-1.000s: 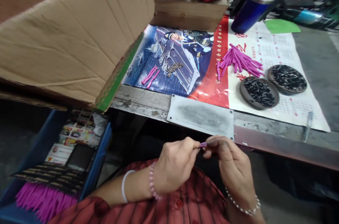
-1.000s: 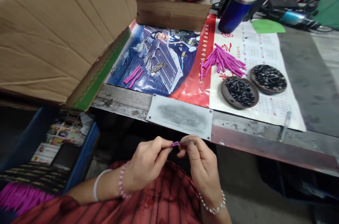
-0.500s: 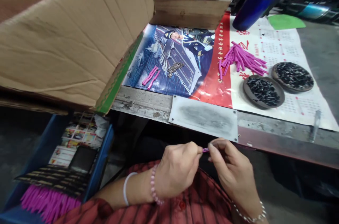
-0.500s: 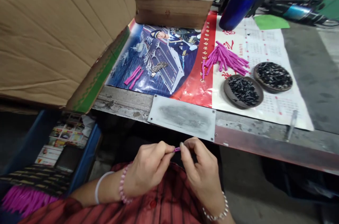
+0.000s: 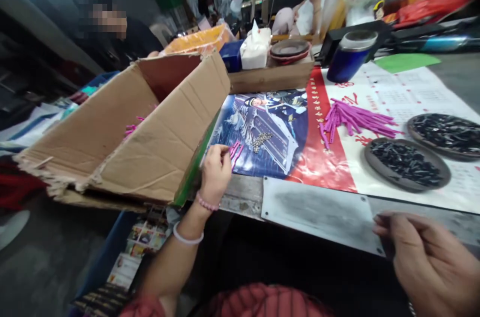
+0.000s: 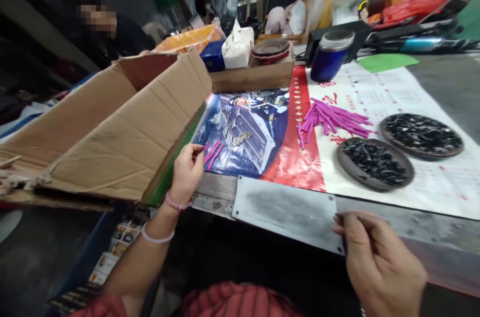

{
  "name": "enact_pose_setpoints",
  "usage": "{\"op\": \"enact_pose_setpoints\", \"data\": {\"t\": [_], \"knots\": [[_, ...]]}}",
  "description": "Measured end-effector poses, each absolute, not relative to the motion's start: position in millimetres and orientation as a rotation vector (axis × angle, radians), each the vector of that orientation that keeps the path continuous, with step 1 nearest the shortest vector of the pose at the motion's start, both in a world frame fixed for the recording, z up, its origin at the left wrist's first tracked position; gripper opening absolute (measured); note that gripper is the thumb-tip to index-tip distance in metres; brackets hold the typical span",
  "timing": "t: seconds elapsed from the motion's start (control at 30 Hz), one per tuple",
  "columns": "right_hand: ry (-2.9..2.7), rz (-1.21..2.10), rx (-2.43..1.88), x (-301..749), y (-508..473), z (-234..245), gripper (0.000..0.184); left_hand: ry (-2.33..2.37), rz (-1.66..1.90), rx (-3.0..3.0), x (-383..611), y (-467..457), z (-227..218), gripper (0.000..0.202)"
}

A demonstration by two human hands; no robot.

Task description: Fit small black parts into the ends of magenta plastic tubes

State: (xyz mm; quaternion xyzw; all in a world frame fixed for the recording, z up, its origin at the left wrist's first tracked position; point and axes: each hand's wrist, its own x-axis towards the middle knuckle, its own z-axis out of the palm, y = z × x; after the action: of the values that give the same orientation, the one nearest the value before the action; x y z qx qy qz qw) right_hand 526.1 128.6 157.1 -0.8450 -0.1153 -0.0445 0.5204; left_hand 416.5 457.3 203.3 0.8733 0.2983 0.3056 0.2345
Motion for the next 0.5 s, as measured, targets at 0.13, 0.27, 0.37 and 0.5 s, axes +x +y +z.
{"op": "enact_pose_setpoints", "data": {"t": [0.13,0.27,0.37,0.5], "knots": [[-0.279,-0.144,-2.067,536.6,132.4,154.9,0.045,0.949,0.746,2.427,442.3,496.8,188.9,0.009],[-0.416,-0.204,-1.992,537.5,135.6,152.6,0.029,0.931,0.603,2.461,445.2,500.4,181.7,0.009],[-0.472,-0.237,-1.933,536.7,136.9,149.0,0.023,0.889,0.618,2.494,442.7,491.7,191.4,0.019],[-0.546,-0.305,-1.869,535.9,138.4,145.5,0.015,0.733,0.591,2.527,461.3,468.5,213.9,0.024]]}}
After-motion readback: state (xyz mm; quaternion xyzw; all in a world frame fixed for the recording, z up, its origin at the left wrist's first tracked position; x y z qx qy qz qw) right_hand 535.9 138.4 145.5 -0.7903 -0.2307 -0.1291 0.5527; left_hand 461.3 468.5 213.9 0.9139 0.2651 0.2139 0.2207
